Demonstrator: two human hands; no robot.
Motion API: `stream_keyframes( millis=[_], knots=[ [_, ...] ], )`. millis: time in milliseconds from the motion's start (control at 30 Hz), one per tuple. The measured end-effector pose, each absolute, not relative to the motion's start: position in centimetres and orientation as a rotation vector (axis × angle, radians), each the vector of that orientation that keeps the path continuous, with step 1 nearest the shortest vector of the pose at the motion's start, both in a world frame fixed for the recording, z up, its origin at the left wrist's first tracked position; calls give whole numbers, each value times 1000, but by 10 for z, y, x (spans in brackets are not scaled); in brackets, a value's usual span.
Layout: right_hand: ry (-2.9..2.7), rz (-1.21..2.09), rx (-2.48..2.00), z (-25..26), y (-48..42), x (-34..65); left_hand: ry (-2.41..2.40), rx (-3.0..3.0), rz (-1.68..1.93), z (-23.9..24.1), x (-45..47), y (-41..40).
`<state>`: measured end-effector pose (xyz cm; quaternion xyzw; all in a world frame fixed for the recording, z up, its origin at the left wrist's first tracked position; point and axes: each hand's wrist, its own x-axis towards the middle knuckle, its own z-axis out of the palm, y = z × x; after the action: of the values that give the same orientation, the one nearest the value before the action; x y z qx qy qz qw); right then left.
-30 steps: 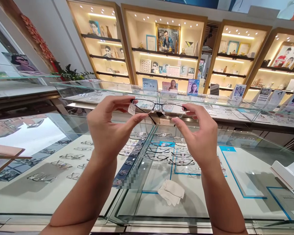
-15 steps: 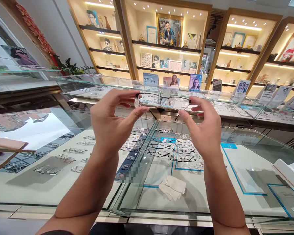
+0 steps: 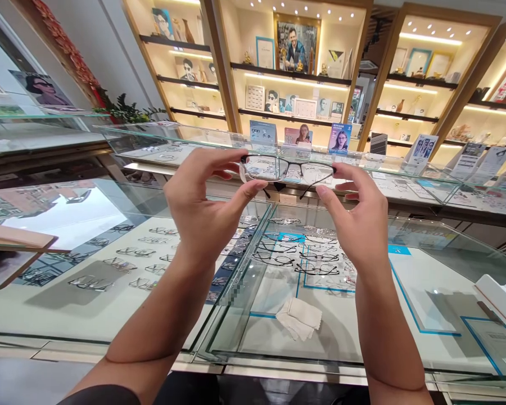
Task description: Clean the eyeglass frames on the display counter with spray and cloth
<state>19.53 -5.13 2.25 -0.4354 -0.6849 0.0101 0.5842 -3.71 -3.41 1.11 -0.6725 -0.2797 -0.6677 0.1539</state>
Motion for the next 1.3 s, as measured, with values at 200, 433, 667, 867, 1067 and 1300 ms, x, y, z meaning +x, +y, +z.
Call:
stream_keyframes(
  millis=[200, 433, 667, 867, 1067, 1300],
  knots=[
    [-1558, -27, -981, 23, -56, 190, -783, -1910, -1933, 12, -38, -31],
    [-1524, -83, -934, 22, -60, 181, -924, -2008, -1981, 7, -41, -27],
    [-1533, -104, -916, 21, -60, 178, -928, -2006, -2027, 9, -42, -27],
    [-1545, -106, -938, 22, -60, 178, -935, -2005, -2005, 11, -41, -30],
    [-1563, -111, -985, 21, -60, 179, -958, -1976, -1961, 10, -37, -36],
    [-1589, -129, -985, 21, -59, 181, -952, -1918, -1914, 11, -35, -39]
  ],
)
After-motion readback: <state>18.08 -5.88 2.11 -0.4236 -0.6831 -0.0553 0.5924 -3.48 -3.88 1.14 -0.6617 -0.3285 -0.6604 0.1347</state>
